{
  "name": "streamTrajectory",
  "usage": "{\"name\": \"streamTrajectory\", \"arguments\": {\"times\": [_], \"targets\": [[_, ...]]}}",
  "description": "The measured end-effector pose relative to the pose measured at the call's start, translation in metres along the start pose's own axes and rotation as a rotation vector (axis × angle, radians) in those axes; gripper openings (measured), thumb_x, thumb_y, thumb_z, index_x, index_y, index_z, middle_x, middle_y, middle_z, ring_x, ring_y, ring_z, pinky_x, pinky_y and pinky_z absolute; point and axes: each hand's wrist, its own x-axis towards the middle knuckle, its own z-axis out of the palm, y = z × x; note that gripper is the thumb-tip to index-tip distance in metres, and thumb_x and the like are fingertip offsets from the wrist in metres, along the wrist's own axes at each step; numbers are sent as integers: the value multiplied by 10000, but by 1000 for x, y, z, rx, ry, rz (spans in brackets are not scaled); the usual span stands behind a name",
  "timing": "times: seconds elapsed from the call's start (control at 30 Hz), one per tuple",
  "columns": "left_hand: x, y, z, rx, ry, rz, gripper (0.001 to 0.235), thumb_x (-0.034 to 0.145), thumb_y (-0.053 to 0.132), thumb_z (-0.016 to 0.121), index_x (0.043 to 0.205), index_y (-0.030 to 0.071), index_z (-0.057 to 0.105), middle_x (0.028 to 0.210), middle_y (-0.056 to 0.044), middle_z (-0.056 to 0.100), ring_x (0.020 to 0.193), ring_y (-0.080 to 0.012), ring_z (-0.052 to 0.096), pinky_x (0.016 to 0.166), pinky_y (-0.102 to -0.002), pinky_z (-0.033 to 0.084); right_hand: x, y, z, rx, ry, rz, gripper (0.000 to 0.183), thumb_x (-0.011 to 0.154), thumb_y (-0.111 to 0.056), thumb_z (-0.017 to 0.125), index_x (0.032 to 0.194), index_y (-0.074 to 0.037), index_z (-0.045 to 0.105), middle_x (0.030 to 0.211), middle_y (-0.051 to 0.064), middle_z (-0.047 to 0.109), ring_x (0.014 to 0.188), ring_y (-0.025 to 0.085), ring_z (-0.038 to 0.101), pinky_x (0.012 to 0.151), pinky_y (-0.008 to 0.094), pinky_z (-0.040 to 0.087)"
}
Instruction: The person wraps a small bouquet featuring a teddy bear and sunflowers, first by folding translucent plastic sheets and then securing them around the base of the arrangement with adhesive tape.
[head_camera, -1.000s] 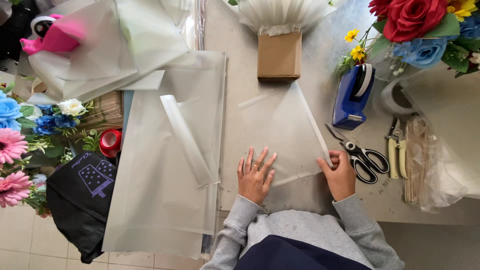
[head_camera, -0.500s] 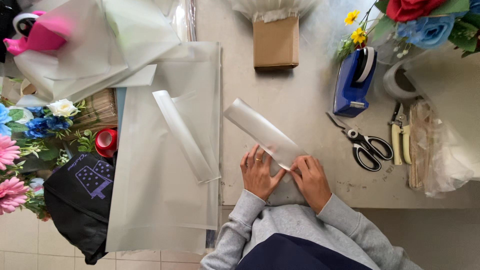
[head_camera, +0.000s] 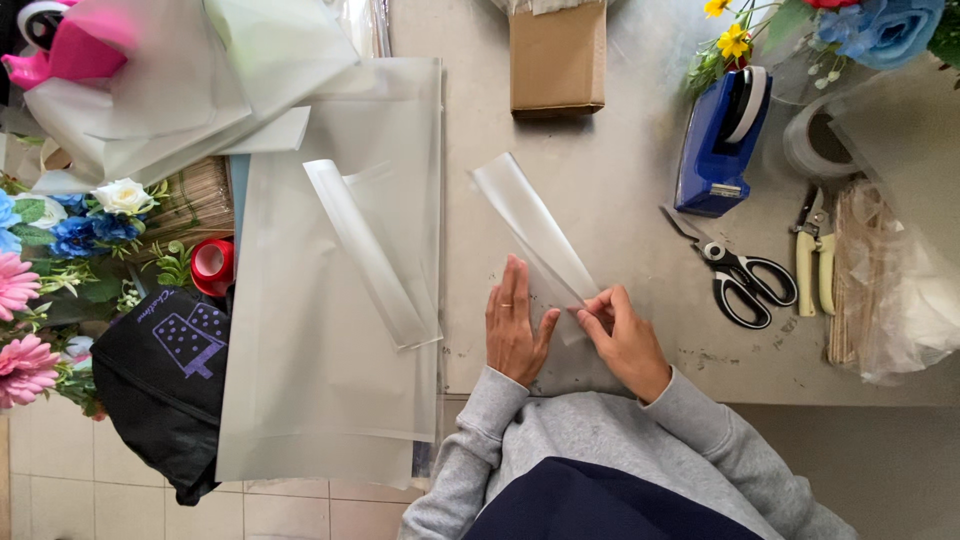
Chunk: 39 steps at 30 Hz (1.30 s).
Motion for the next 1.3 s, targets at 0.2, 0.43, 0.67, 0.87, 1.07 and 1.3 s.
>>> {"name": "streamTrajectory", "arguments": {"times": [0.2,0.43,0.67,0.87,1.07,1.3], "targets": [[8,12,7,94,-50,84,701,1034,590,372,1591,165,343,1664,-60,316,1525,-259,310,1221,-460,226,18,27,-4,-46,-110,35,351,968,-287,673,1248,-184,489,1303,182,703,1141,428,683,941,521,558],[11,11,26,215,-10,59,734,1018,645,355,1592,187,346,1664,-29,317,1531,-225,290,1224,-440,192,6,-22,-41,79,-301,-64,650,1006,-233,638,1529,-109,271,1276,282,663,1132,422,712,934,508,582],[7,22,30,242,-12,43,724,1024,620,385,1603,189,325,1669,-24,307,1527,-239,301,1216,-461,197,40,19,-55,-325,153,-581,293,998,-253,659,1288,-212,682,1120,68,662,954,289,683,843,384,571],[17,28,34,275,-13,102,716,1027,626,361,1604,204,323,1664,-5,321,1511,-226,337,1208,-458,206,50,36,-45,-198,90,-532,385,987,-188,682,1369,-163,650,1189,110,606,930,250,702,778,314,616],[32,29,30,219,-86,179,719,1028,625,354,1616,215,294,1669,3,311,1508,-218,345,1205,-451,219,49,37,-45,-177,127,-512,421,975,-159,690,1389,-117,626,1204,133,601,939,271,701,761,309,628],[42,29,35,187,-156,244,727,1025,622,362,1619,210,279,1671,-7,307,1511,-221,342,1211,-450,208,49,41,-44,-184,167,-459,425,981,-138,676,1401,-106,625,1198,139,618,949,266,707,741,320,628]]}}
